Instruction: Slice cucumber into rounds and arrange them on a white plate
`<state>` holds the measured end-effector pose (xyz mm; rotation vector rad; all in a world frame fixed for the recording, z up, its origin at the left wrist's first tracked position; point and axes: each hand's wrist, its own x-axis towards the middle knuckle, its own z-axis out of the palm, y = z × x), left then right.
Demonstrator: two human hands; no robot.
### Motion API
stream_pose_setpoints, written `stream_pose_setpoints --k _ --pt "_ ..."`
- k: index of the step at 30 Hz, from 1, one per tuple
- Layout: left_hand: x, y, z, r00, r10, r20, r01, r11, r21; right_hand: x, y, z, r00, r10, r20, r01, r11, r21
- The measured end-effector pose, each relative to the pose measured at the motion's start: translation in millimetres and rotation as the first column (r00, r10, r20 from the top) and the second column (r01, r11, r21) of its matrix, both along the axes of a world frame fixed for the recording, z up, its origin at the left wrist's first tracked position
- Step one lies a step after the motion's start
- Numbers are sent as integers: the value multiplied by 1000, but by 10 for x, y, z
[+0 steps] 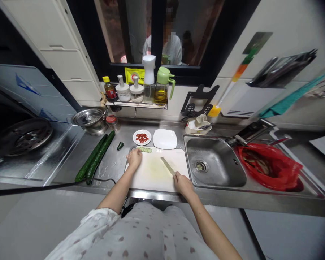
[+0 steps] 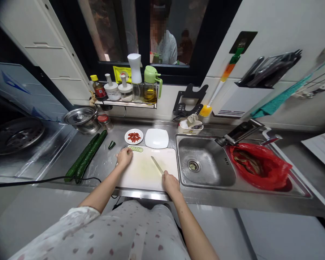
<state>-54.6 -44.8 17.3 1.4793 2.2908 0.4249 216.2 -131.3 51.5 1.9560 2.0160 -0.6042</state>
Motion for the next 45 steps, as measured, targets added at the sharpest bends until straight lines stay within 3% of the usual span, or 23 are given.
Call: stream_pose_setpoints --k 8,14,22,31,35,38,41,45 --pt "320 201 43 963 -242 -117 245 970 10 0 -7 -9 1000 2 2 -2 1000 -3" --pt "367 325 27 914 -351 -204 342 936 -78 -11 -22 18 1000 -2 -6 2 1000 -6" --pt "359 370 -19 872 -423 -246 419 905 -72 -13 -24 19 1000 3 -4 -3 1000 11" --pt "403 294 27 919 -327 -221 339 941 16 -12 -20 -5 1000 24 2 -24 999 21" --pt "445 178 70 983 -171 -60 172 985 2 -8 -12 -13 1000 18 4 -18 1000 13" --pt "466 23 60 991 -67 115 75 995 -68 -4 -5 -14 1000 19 7 -19 1000 7" --pt "462 -160 19 973 -34 228 62 991 -117 1 2 -9 1000 26 11 -26 1000 -7" --pt "431 -357 -27 970 -34 241 66 990 -128 12 9 -17 999 36 15 -36 999 7"
